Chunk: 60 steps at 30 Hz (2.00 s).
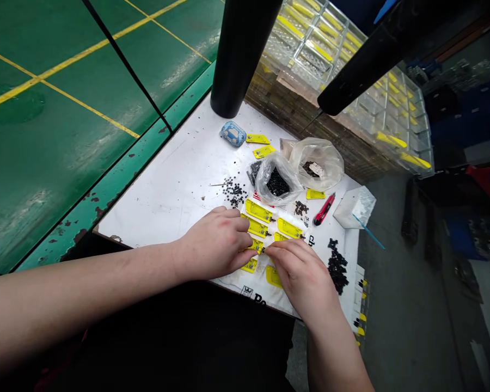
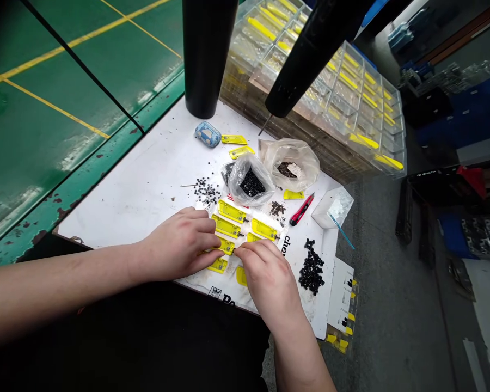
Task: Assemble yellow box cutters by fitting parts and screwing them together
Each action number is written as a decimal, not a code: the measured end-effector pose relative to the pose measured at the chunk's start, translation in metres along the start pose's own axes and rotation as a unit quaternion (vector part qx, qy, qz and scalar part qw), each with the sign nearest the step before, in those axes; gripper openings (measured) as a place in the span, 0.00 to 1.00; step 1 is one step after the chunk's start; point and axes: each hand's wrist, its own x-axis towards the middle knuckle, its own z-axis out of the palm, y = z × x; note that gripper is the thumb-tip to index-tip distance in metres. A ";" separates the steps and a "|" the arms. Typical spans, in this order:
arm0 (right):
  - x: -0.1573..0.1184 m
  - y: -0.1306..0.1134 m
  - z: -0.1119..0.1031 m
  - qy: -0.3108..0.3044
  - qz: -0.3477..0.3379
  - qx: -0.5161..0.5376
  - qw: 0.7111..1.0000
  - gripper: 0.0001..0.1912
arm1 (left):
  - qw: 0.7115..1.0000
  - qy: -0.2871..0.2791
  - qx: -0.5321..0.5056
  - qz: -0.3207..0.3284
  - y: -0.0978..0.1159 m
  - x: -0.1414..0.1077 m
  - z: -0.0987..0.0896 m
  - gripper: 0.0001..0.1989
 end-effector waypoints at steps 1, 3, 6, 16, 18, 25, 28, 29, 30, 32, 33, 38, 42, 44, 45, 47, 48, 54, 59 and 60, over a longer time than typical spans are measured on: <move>0.000 0.000 0.000 -0.002 -0.008 -0.008 1.000 0.13 | 1.000 -0.002 0.001 0.000 0.000 0.000 0.000 0.18; 0.000 0.001 0.001 -0.002 -0.016 -0.015 1.000 0.13 | 1.000 -0.001 0.001 0.000 0.001 0.000 0.000 0.18; 0.001 0.000 0.001 -0.001 -0.020 -0.016 1.000 0.13 | 1.000 0.004 0.001 0.001 0.000 0.001 0.000 0.17; 0.009 -0.005 -0.003 -0.032 -0.035 -0.050 0.998 0.12 | 1.000 -0.012 0.000 -0.008 0.000 0.001 0.000 0.16; 0.011 -0.006 -0.005 -0.038 -0.032 -0.050 0.998 0.11 | 1.000 -0.016 0.001 -0.009 0.000 0.001 0.000 0.16; 0.014 -0.014 -0.005 -0.054 0.026 -0.035 0.998 0.07 | 1.000 -0.019 0.009 -0.008 0.000 0.002 0.000 0.17; 0.014 -0.018 -0.005 -0.051 0.038 -0.053 0.997 0.08 | 1.000 -0.020 0.007 -0.009 0.000 0.002 0.000 0.17; 0.014 -0.019 -0.004 -0.049 0.040 -0.065 0.996 0.08 | 1.000 -0.021 0.005 -0.010 0.000 0.002 -0.001 0.17; 0.014 -0.020 -0.004 -0.047 0.043 -0.080 0.995 0.07 | 1.000 -0.021 0.002 -0.011 0.000 0.002 -0.001 0.17; 0.014 -0.024 -0.003 -0.046 0.054 -0.107 0.992 0.08 | 1.000 -0.023 -0.005 -0.014 0.000 0.002 -0.002 0.17; 0.014 -0.025 -0.002 -0.046 0.061 -0.114 0.991 0.08 | 1.000 -0.024 -0.008 -0.015 0.001 0.002 -0.002 0.17; 0.007 -0.026 -0.007 -0.030 0.095 -0.088 0.991 0.08 | 0.999 -0.034 -0.011 -0.019 0.002 0.004 -0.005 0.18; -0.013 0.002 -0.020 0.026 0.189 -0.084 0.978 0.13 | 1.000 -0.024 -0.018 -0.008 0.001 0.004 -0.006 0.16; -0.026 0.027 -0.027 0.049 0.248 -0.111 0.961 0.14 | 1.000 -0.015 -0.022 0.000 0.000 0.004 -0.005 0.15; -0.032 0.040 -0.030 0.058 0.274 -0.126 0.952 0.14 | 1.000 -0.011 -0.023 0.003 0.000 0.004 -0.005 0.14; -0.042 0.062 -0.034 0.067 0.314 -0.146 0.936 0.15 | 1.000 -0.005 -0.027 0.005 -0.001 0.004 -0.004 0.14; -0.046 0.071 -0.035 0.068 0.327 -0.150 0.931 0.15 | 1.000 -0.003 -0.028 0.006 -0.001 0.004 -0.004 0.13; -0.054 0.091 -0.028 0.068 0.361 -0.149 0.918 0.18 | 1.000 0.004 -0.027 0.011 0.000 0.005 -0.005 0.14; -0.052 0.093 -0.025 0.067 0.365 -0.134 0.919 0.17 | 1.000 -0.007 -0.026 0.004 0.000 0.005 -0.005 0.14; -0.052 0.094 -0.025 0.066 0.364 -0.131 0.920 0.16 | 1.000 -0.013 -0.026 0.001 0.000 0.005 -0.005 0.15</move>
